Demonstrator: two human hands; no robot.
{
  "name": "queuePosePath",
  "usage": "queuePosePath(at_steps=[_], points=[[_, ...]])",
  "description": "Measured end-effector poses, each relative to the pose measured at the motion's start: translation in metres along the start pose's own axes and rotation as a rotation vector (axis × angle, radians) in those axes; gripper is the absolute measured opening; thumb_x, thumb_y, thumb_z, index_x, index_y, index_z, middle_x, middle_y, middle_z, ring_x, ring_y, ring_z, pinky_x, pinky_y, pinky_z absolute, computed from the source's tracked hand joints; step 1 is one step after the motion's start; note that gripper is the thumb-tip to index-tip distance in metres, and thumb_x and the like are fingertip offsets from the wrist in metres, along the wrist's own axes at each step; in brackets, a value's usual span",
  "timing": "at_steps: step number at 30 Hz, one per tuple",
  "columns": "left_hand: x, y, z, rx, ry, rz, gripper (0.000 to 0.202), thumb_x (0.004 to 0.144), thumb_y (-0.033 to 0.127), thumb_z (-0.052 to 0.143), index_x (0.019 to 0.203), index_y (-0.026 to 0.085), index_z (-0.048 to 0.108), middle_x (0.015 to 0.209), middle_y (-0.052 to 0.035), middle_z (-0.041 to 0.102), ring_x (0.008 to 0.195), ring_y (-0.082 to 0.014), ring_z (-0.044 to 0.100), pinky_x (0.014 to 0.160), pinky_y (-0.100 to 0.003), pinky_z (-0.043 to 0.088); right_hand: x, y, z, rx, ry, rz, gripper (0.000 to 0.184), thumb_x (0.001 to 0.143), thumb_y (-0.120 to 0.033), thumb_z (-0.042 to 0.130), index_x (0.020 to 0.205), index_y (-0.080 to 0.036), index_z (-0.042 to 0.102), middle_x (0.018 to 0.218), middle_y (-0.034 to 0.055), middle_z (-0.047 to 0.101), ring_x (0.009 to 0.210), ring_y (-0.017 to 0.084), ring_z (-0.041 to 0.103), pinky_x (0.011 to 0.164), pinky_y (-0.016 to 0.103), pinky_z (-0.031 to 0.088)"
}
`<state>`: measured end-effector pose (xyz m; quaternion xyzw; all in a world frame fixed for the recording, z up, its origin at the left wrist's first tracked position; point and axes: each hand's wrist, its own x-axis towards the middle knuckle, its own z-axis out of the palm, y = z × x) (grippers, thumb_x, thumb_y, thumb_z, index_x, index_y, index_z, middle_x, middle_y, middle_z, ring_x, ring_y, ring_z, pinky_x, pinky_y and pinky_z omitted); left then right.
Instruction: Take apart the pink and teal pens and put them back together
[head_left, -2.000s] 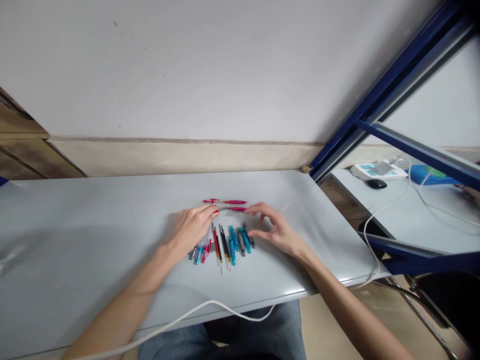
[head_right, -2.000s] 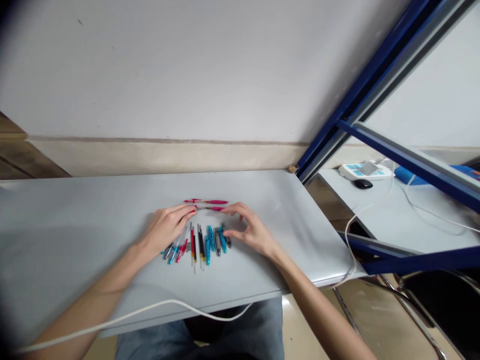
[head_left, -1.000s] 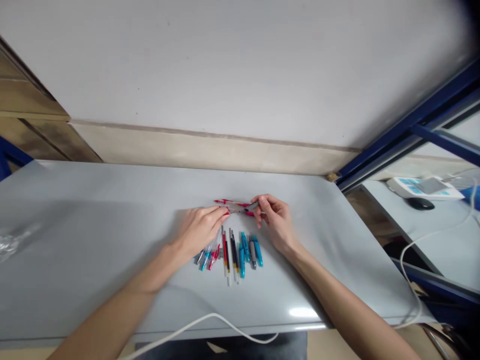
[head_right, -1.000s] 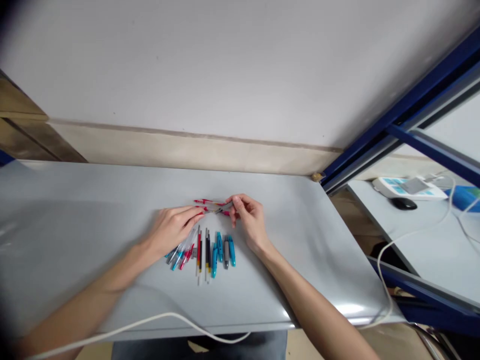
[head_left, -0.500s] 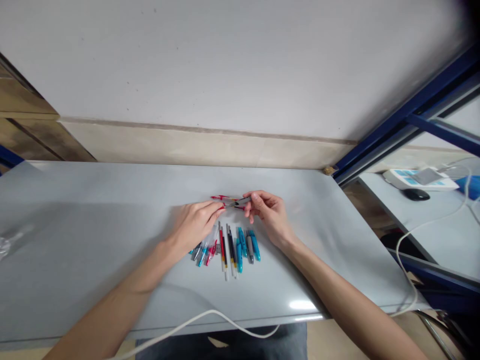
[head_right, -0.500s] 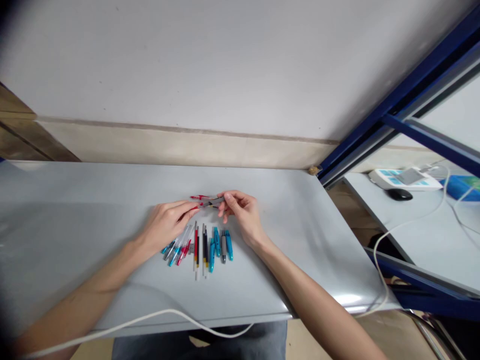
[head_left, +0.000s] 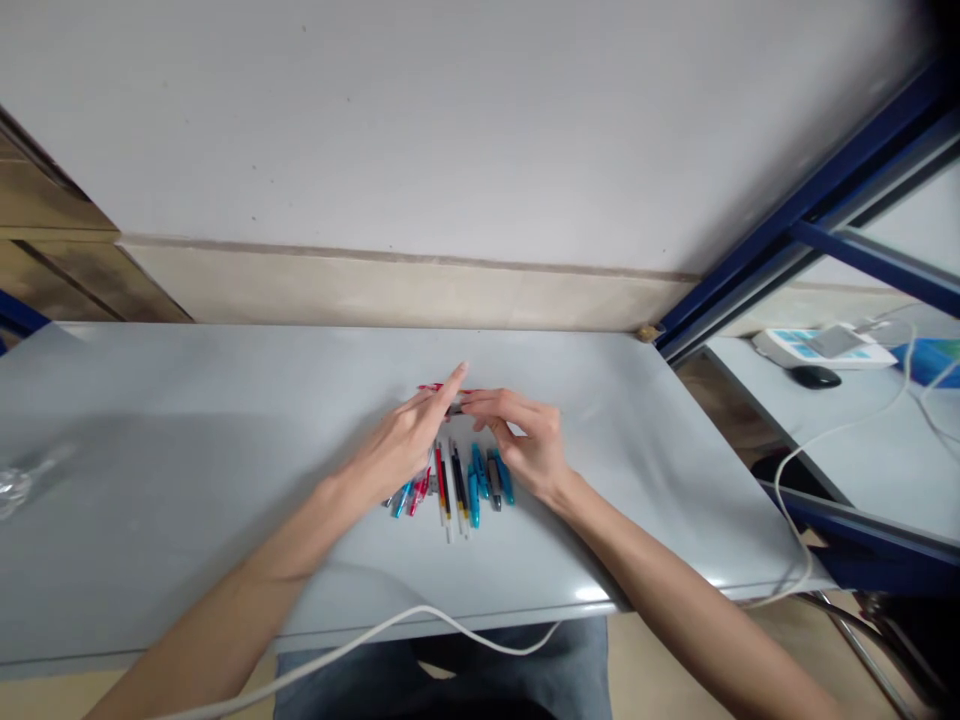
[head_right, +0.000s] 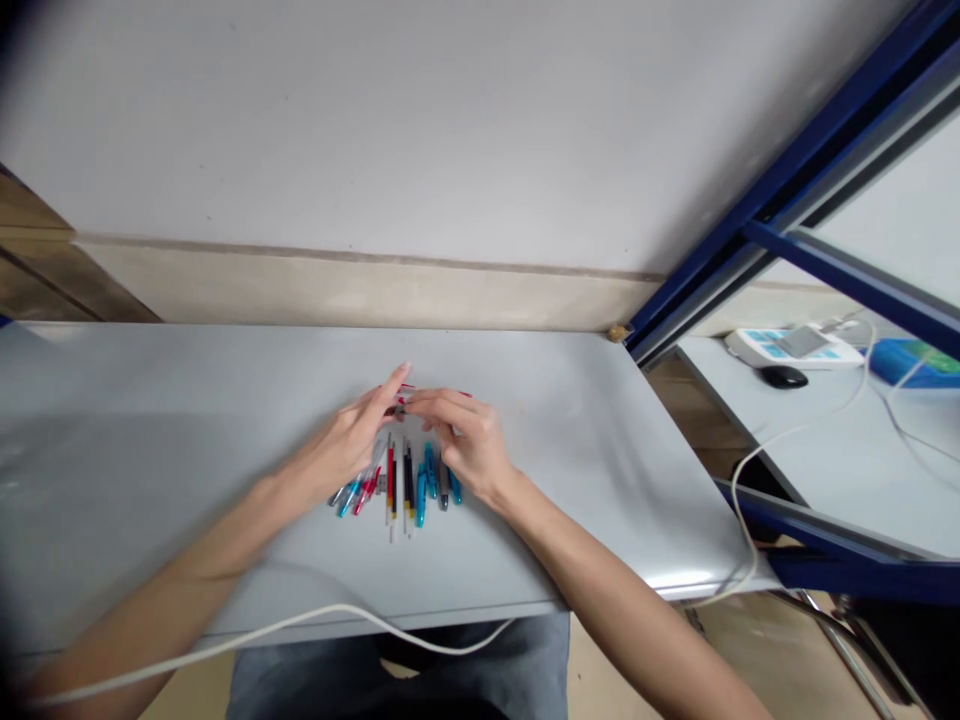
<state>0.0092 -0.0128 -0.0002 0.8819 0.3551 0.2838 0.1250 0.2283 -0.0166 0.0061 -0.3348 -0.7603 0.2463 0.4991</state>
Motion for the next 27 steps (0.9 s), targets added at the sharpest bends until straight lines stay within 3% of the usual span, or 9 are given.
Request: queuePosePath(at_steps=[4, 6, 8, 11, 13, 15, 20, 24, 27], points=[[0.002, 0.0, -0.006, 0.054, 0.059, 0.05, 0.07, 0.1, 0.006, 0.039, 0.164, 0.024, 0.016, 0.122, -0.0112, 0.07, 0.102, -0.0186, 0.072, 0.087, -0.034, 0.061, 0.0, 0.0, 0.003, -0.087, -0.02, 0.174, 0.023, 0.101, -0.034, 0.058, 0.095, -0.019, 0.075, 0.071, 0.0011, 0.071, 0.053, 0.012, 0.055, 0.057, 0.027, 0.047], [0.004, 0.001, -0.009, 0.166, 0.12, 0.089, 0.051, 0.103, 0.014, 0.046, 0.153, 0.021, 0.041, 0.11, -0.0089, 0.075, 0.094, -0.0201, 0.073, 0.082, -0.034, 0.06, 0.001, 0.0, 0.003, -0.156, -0.04, 0.237, 0.04, 0.103, -0.043, 0.053, 0.076, -0.018, 0.07, 0.053, -0.0033, 0.053, 0.048, 0.011, 0.044, 0.055, 0.026, 0.04], [0.005, 0.002, -0.012, 0.258, 0.159, 0.112, 0.028, 0.103, 0.021, 0.051, 0.129, 0.019, 0.062, 0.101, -0.0069, 0.077, 0.087, -0.0208, 0.074, 0.077, -0.034, 0.058, 0.002, -0.001, 0.003, -0.201, -0.038, 0.263, 0.055, 0.105, -0.047, 0.045, 0.062, -0.018, 0.061, 0.049, -0.0039, 0.043, 0.048, 0.01, 0.038, 0.054, 0.027, 0.035], [0.005, 0.003, -0.011, 0.29, 0.169, 0.076, 0.016, 0.103, 0.026, 0.055, 0.107, 0.019, 0.069, 0.094, -0.0044, 0.076, 0.081, -0.0191, 0.072, 0.072, -0.031, 0.054, 0.004, -0.005, 0.002, -0.185, -0.043, 0.268, 0.051, 0.105, -0.05, 0.044, 0.071, -0.018, 0.066, 0.059, -0.0015, 0.054, 0.054, 0.012, 0.045, 0.058, 0.027, 0.037], [0.005, 0.003, -0.01, 0.241, 0.169, 0.025, 0.017, 0.103, 0.025, 0.054, 0.107, 0.02, 0.069, 0.094, -0.0039, 0.074, 0.08, -0.0173, 0.07, 0.071, -0.029, 0.053, 0.005, -0.008, 0.001, -0.115, -0.081, 0.226, 0.037, 0.101, -0.051, 0.054, 0.092, -0.02, 0.072, 0.081, 0.0025, 0.069, 0.068, 0.016, 0.058, 0.064, 0.027, 0.043], [0.006, 0.002, -0.009, 0.169, 0.15, 0.012, 0.018, 0.104, 0.025, 0.052, 0.111, 0.02, 0.068, 0.098, -0.0049, 0.072, 0.085, -0.0171, 0.069, 0.074, -0.029, 0.053, 0.005, -0.008, 0.0, -0.062, -0.111, 0.19, 0.032, 0.097, -0.051, 0.061, 0.105, -0.022, 0.071, 0.096, 0.0052, 0.073, 0.079, 0.018, 0.063, 0.068, 0.028, 0.046], [0.008, 0.001, -0.007, 0.149, 0.117, 0.086, 0.021, 0.104, 0.022, 0.048, 0.111, 0.017, 0.067, 0.099, -0.0076, 0.068, 0.093, -0.0197, 0.065, 0.083, -0.033, 0.053, 0.004, -0.002, 0.001, -0.211, -0.13, 0.252, 0.048, 0.103, -0.051, 0.049, 0.071, -0.02, 0.067, 0.056, -0.0014, 0.054, 0.053, 0.013, 0.045, 0.058, 0.029, 0.036], [0.006, 0.0, -0.005, 0.178, 0.166, -0.039, 0.013, 0.102, 0.022, 0.055, 0.105, 0.02, 0.067, 0.098, -0.0029, 0.071, 0.081, -0.0162, 0.067, 0.07, -0.028, 0.049, 0.005, 0.001, 0.0, -0.126, -0.091, 0.195, 0.027, 0.099, -0.046, 0.06, 0.095, -0.021, 0.071, 0.084, 0.0034, 0.07, 0.072, 0.017, 0.059, 0.067, 0.03, 0.044], [0.005, -0.001, -0.006, 0.089, 0.139, -0.056, 0.015, 0.101, 0.029, 0.058, 0.11, 0.02, 0.066, 0.102, -0.0025, 0.071, 0.087, -0.0163, 0.069, 0.074, -0.027, 0.05, 0.006, 0.0, -0.002, -0.07, -0.057, 0.143, 0.021, 0.098, -0.041, 0.063, 0.103, -0.022, 0.07, 0.101, 0.0065, 0.071, 0.086, 0.019, 0.063, 0.071, 0.03, 0.047]])
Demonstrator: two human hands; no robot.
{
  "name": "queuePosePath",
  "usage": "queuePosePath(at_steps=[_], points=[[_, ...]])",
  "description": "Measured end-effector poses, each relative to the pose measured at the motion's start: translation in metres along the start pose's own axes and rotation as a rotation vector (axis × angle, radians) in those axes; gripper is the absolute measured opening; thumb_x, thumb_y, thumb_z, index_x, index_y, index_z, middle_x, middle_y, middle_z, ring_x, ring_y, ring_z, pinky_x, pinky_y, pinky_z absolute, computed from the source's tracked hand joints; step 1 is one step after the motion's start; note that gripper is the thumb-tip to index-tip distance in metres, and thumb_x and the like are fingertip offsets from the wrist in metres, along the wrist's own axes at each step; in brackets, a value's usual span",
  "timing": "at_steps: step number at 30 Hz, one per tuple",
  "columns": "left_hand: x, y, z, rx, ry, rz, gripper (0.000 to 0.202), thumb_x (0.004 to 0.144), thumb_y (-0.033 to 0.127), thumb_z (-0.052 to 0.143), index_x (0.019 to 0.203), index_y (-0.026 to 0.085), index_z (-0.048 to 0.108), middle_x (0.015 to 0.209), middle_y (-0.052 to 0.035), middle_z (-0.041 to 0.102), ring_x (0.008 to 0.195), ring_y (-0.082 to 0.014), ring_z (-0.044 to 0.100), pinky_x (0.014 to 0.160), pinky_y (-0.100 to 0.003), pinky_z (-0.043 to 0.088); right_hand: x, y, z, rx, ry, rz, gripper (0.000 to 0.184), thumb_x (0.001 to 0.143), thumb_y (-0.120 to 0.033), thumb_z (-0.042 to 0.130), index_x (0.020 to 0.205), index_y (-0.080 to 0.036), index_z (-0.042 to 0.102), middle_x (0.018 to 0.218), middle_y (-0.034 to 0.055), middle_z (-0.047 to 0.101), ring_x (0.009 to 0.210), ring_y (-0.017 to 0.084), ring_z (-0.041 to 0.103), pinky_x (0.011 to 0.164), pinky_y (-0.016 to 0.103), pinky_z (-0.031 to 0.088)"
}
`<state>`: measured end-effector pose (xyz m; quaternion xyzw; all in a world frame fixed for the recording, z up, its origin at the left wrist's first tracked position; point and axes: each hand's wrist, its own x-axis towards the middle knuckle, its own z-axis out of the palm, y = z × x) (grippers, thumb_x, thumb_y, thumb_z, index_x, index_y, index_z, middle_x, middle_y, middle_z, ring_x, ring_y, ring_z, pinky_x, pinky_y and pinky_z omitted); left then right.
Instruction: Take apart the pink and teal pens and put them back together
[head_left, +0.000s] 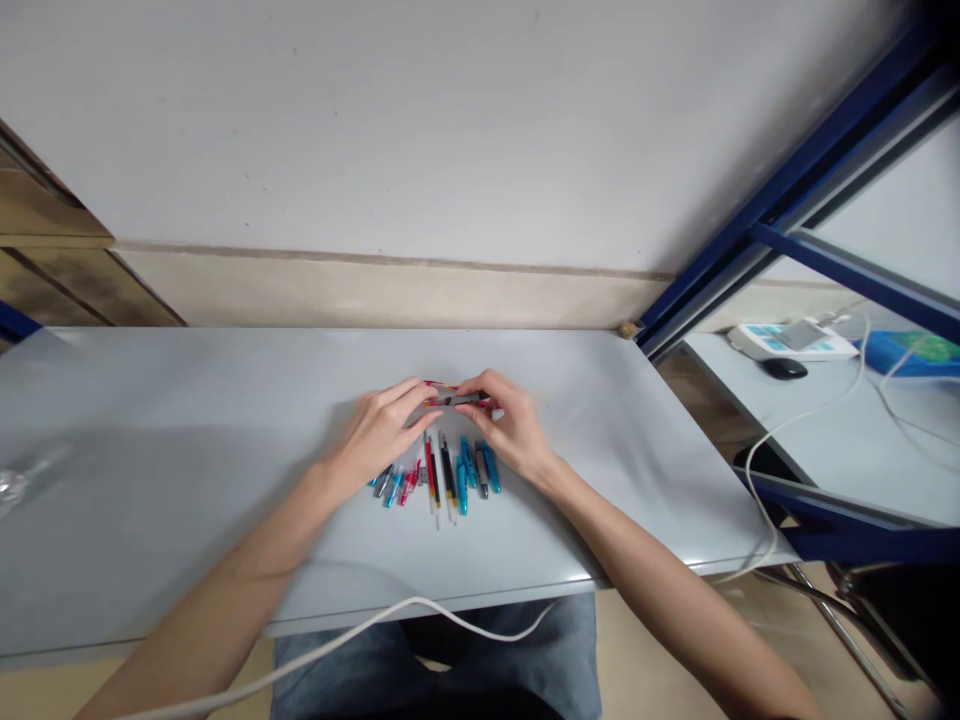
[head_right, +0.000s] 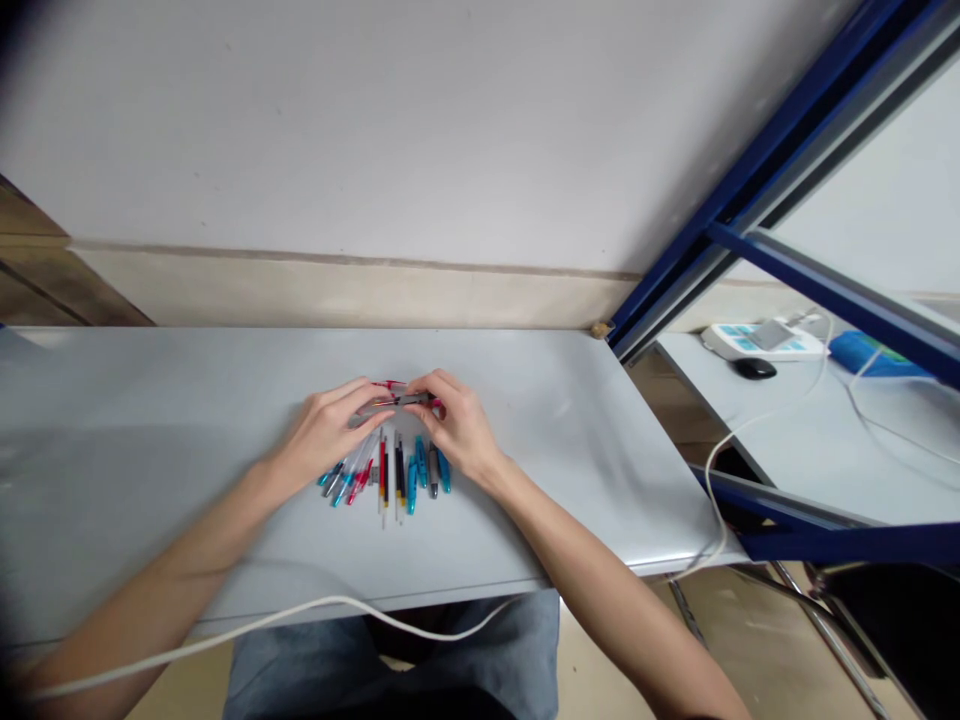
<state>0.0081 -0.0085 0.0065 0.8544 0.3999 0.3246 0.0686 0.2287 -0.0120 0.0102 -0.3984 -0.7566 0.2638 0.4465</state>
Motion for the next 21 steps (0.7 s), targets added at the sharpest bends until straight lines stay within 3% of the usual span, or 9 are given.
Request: queuePosePath(at_steps=[3, 6, 8, 13, 21], points=[[0.001, -0.0006, -0.0022, -0.048, -0.024, 0.065, 0.021, 0.105, 0.03, 0.05, 0.115, 0.019, 0.066, 0.103, -0.005, 0.069, 0.091, -0.0172, 0.067, 0.08, -0.029, 0.051, 0.0001, 0.0002, -0.0019, -0.028, 0.023, 0.021, 0.026, 0.096, -0.046, 0.066, 0.093, -0.021, 0.072, 0.087, 0.0045, 0.071, 0.074, 0.017, 0.059, 0.067, 0.03, 0.046], [0.0028, -0.0012, -0.0031, 0.009, 0.006, 0.121, 0.025, 0.106, 0.029, 0.047, 0.106, 0.018, 0.069, 0.094, -0.0066, 0.067, 0.088, -0.0193, 0.064, 0.08, -0.033, 0.05, -0.0007, 0.0003, -0.0013, -0.093, 0.019, 0.063, 0.036, 0.095, -0.051, 0.065, 0.079, -0.02, 0.071, 0.067, 0.0009, 0.063, 0.06, 0.015, 0.049, 0.061, 0.029, 0.041], [0.0036, -0.0028, -0.0024, 0.031, 0.03, 0.127, 0.024, 0.105, 0.029, 0.049, 0.105, 0.018, 0.07, 0.094, -0.0074, 0.069, 0.089, -0.0205, 0.064, 0.08, -0.034, 0.049, -0.0014, -0.0003, 0.0, -0.097, 0.016, 0.051, 0.035, 0.095, -0.051, 0.064, 0.08, -0.02, 0.071, 0.068, 0.0012, 0.063, 0.061, 0.015, 0.05, 0.061, 0.029, 0.041], [0.0041, -0.0084, 0.0, -0.006, 0.038, 0.118, 0.023, 0.105, 0.03, 0.05, 0.109, 0.02, 0.07, 0.098, -0.0066, 0.074, 0.091, -0.0203, 0.065, 0.084, -0.036, 0.048, -0.0024, -0.0014, 0.0013, -0.051, 0.025, -0.01, 0.024, 0.098, -0.045, 0.063, 0.1, -0.023, 0.071, 0.093, 0.007, 0.068, 0.078, 0.019, 0.059, 0.068, 0.032, 0.047], [0.0038, -0.0085, -0.0014, 0.163, 0.153, 0.166, 0.021, 0.103, 0.025, 0.053, 0.095, 0.019, 0.072, 0.083, -0.0039, 0.075, 0.082, -0.0201, 0.061, 0.075, -0.036, 0.042, -0.0027, -0.002, 0.0021, -0.158, -0.052, -0.001, 0.035, 0.1, -0.051, 0.058, 0.083, -0.022, 0.067, 0.073, 0.0024, 0.06, 0.065, 0.016, 0.05, 0.063, 0.031, 0.039]])
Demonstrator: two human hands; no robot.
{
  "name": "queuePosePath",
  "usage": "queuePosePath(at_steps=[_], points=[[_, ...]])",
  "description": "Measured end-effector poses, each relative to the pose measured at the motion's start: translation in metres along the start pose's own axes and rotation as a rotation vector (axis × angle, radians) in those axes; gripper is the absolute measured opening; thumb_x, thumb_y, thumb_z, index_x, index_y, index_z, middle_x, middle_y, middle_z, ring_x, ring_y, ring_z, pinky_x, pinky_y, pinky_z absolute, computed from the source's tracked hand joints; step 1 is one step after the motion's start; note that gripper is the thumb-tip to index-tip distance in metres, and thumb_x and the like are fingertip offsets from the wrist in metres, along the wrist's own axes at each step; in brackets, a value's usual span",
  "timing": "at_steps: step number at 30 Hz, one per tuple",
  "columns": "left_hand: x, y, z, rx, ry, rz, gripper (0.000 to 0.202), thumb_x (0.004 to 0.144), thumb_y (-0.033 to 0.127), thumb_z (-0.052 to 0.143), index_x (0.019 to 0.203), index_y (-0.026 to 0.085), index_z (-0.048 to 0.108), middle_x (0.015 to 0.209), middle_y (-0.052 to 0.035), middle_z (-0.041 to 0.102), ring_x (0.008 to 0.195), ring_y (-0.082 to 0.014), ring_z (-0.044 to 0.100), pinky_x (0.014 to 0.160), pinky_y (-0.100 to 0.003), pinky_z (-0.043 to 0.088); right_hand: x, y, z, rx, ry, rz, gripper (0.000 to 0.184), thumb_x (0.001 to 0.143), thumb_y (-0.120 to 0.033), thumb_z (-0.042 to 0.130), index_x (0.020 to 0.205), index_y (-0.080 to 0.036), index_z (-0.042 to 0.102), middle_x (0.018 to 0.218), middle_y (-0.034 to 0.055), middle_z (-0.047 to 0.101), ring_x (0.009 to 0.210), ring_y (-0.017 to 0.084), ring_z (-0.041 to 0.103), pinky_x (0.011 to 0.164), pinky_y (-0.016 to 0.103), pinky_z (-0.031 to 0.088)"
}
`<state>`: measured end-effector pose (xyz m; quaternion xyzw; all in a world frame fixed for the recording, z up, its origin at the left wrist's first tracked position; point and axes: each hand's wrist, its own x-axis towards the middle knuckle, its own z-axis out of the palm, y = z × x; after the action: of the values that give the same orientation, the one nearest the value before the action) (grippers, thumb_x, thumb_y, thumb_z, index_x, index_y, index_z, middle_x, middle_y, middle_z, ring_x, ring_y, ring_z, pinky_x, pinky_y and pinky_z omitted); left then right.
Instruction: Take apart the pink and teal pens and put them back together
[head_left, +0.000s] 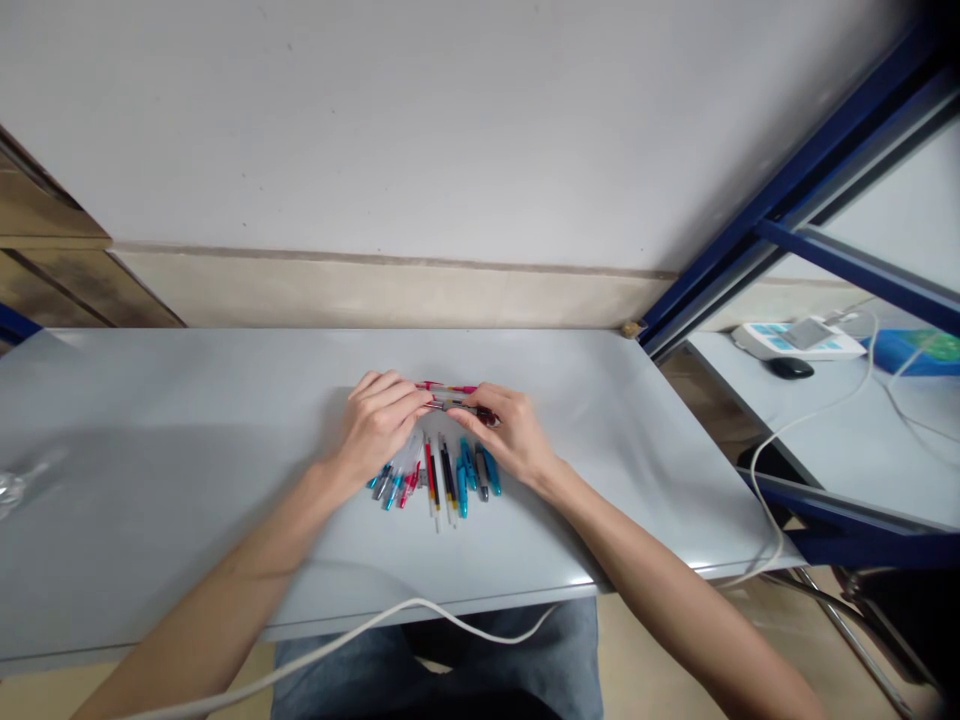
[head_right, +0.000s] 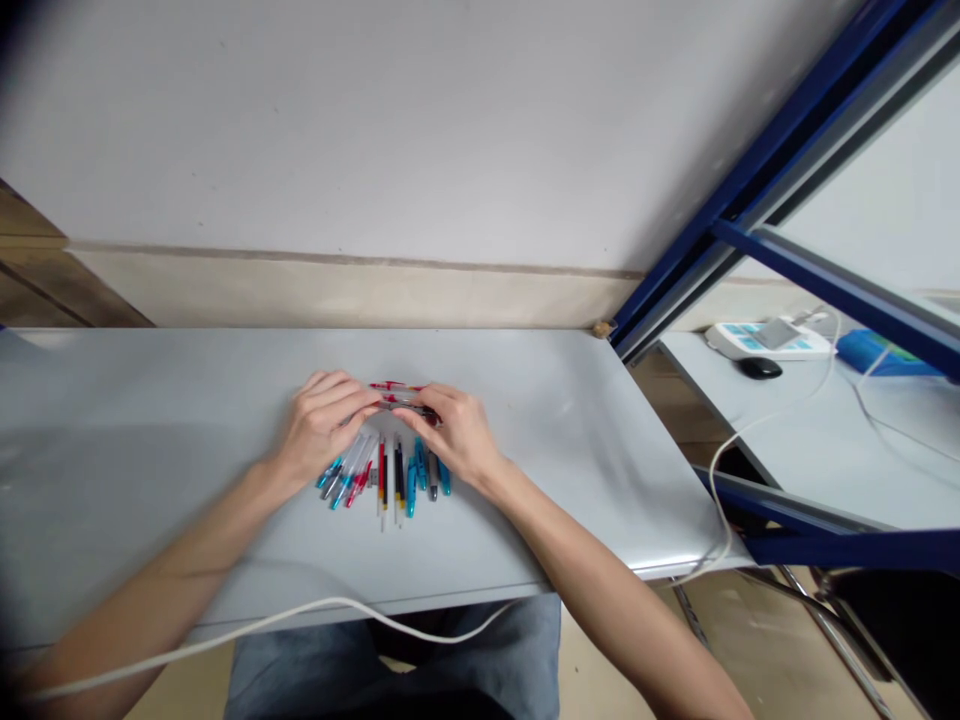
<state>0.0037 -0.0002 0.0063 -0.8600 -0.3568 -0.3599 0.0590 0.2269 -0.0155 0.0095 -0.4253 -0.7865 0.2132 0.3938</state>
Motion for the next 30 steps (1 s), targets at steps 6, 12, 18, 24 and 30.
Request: queuePosePath(at_steps=[6, 12, 18, 24, 30], points=[[0.002, 0.001, 0.003, -0.03, -0.103, -0.039, 0.023, 0.102, 0.028, 0.053, 0.099, 0.019, 0.074, 0.092, -0.0066, 0.076, 0.09, -0.0227, 0.061, 0.08, -0.038, 0.045, 0.008, 0.003, -0.012, -0.152, -0.148, -0.045, 0.043, 0.105, -0.048, 0.047, 0.077, -0.02, 0.066, 0.073, 0.0041, 0.06, 0.071, 0.019, 0.051, 0.067, 0.031, 0.039], [-0.001, -0.004, 0.006, -0.169, -0.23, -0.081, 0.035, 0.102, 0.026, 0.053, 0.135, 0.022, 0.062, 0.118, -0.0087, 0.072, 0.108, -0.0242, 0.06, 0.093, -0.042, 0.048, 0.013, 0.025, -0.033, -0.323, -0.254, -0.127, 0.025, 0.099, -0.036, 0.061, 0.084, -0.019, 0.071, 0.092, 0.0087, 0.061, 0.087, 0.023, 0.052, 0.078, 0.035, 0.043], [-0.001, -0.008, 0.005, -0.183, -0.223, -0.11, 0.033, 0.101, 0.018, 0.048, 0.129, 0.02, 0.065, 0.115, -0.0079, 0.073, 0.106, -0.0233, 0.061, 0.093, -0.042, 0.048, 0.011, 0.03, -0.038, -0.418, -0.283, -0.109, 0.019, 0.089, -0.031, 0.074, 0.077, -0.019, 0.064, 0.088, 0.0065, 0.058, 0.085, 0.022, 0.049, 0.076, 0.035, 0.042], [0.011, 0.01, -0.022, -0.199, -0.085, -0.096, 0.033, 0.093, 0.004, 0.04, 0.089, 0.019, 0.069, 0.086, -0.0055, 0.071, 0.086, -0.0212, 0.06, 0.079, -0.038, 0.047, 0.011, 0.027, -0.035, -0.431, -0.294, -0.111, 0.021, 0.088, -0.035, 0.075, 0.086, -0.019, 0.061, 0.09, 0.0064, 0.058, 0.087, 0.023, 0.05, 0.076, 0.035, 0.042], [-0.077, 0.067, -0.086, -0.522, 0.109, -0.404, 0.04, 0.093, 0.009, 0.041, 0.057, 0.023, 0.05, 0.054, -0.0006, 0.043, 0.051, -0.0165, 0.04, 0.049, -0.033, 0.031, 0.008, 0.025, -0.026, -0.406, -0.347, -0.148, 0.007, 0.095, -0.026, 0.067, 0.094, -0.02, 0.063, 0.096, 0.0075, 0.06, 0.092, 0.023, 0.05, 0.08, 0.034, 0.043]])
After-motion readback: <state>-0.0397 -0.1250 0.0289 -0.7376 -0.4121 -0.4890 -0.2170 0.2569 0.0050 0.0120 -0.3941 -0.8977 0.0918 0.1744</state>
